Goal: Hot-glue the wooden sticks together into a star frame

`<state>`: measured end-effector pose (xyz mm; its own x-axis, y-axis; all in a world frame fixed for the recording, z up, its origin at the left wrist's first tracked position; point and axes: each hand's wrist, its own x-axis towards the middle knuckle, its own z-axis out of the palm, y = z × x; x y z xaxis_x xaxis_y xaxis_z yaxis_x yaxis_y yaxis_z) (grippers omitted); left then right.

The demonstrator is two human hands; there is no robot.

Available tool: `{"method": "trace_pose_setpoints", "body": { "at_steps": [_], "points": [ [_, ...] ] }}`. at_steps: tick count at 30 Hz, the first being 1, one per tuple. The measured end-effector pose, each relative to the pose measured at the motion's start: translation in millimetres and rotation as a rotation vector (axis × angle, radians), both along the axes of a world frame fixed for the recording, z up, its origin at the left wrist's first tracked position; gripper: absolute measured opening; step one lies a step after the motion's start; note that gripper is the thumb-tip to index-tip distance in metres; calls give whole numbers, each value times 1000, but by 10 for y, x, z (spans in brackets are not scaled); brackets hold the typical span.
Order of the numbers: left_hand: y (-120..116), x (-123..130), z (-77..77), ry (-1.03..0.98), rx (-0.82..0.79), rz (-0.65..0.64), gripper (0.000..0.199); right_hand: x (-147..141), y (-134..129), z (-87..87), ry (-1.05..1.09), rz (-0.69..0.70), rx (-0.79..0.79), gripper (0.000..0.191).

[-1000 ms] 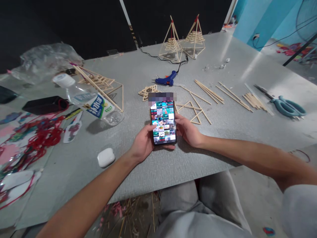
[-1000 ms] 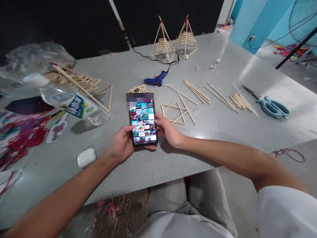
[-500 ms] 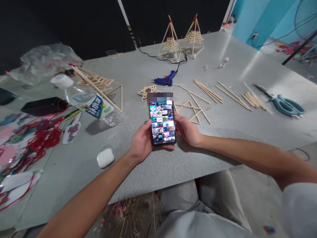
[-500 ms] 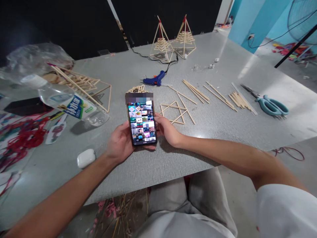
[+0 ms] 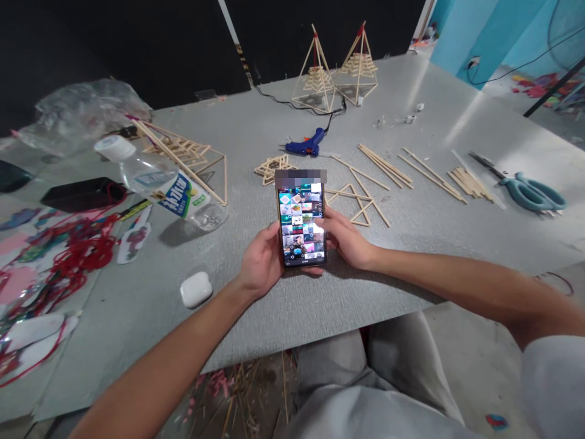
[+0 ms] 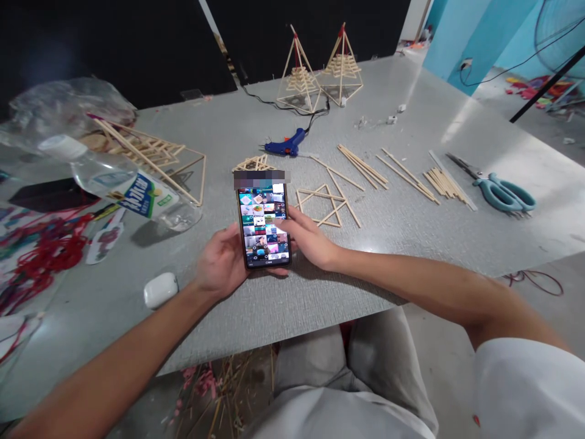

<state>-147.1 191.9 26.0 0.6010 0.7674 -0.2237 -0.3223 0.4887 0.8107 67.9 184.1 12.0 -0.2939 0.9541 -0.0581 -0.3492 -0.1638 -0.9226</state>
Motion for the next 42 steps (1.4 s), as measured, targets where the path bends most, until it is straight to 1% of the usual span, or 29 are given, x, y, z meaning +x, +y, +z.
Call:
{"method": "trace_pose_setpoints", "body": {
  "at_steps": [3, 4, 5, 7, 9, 11, 14, 18, 24, 28, 32, 34, 37, 42],
  "points": [
    [4, 6, 6, -5, 14, 14, 71, 2, -6, -51, -28, 44, 129, 67],
    [6, 5, 5, -7, 17, 21, 70, -2, -5, -66, -29, 48, 153, 71],
    [8, 2, 3, -10, 18, 26, 69, -8, -3, -76, -29, 42, 159, 70],
    [14, -10, -7, -23, 13, 21, 68, -20, 2, -77, -22, 11, 121, 57],
    [23, -26, -21, -37, 5, 6, 67, -31, 3, -50, 10, -22, 43, 42],
    [31, -39, -36, -42, -3, -7, 66, -40, 0, -10, 53, -39, -24, 37],
    [40, -51, -53, -41, -11, -10, 65, -49, -11, 42, 81, -39, -47, 41],
    [44, -58, -65, -56, -7, -26, 63, -54, -20, 68, 90, -41, -47, 46],
    [42, -57, -73, -68, 1, -31, 64, -45, 1, 25, 70, -20, -47, 54],
    [40, -45, -70, -73, -6, -16, 60, -39, 16, -12, 45, -6, -67, 62],
    [15, -30, -30, -38, -42, 3, 55, -48, 9, 7, 31, -16, -66, 67],
    [-6, -17, 3, -8, -52, 25, 58, -55, 6, 22, 32, -12, -67, 68],
    [-34, 10, 50, 45, -48, 70, 70, -59, 7, 30, 27, -16, -75, 69],
    [-45, 37, 97, 90, -41, 74, 77, -50, 10, 9, 17, -25, -87, 70]
  ]
}}
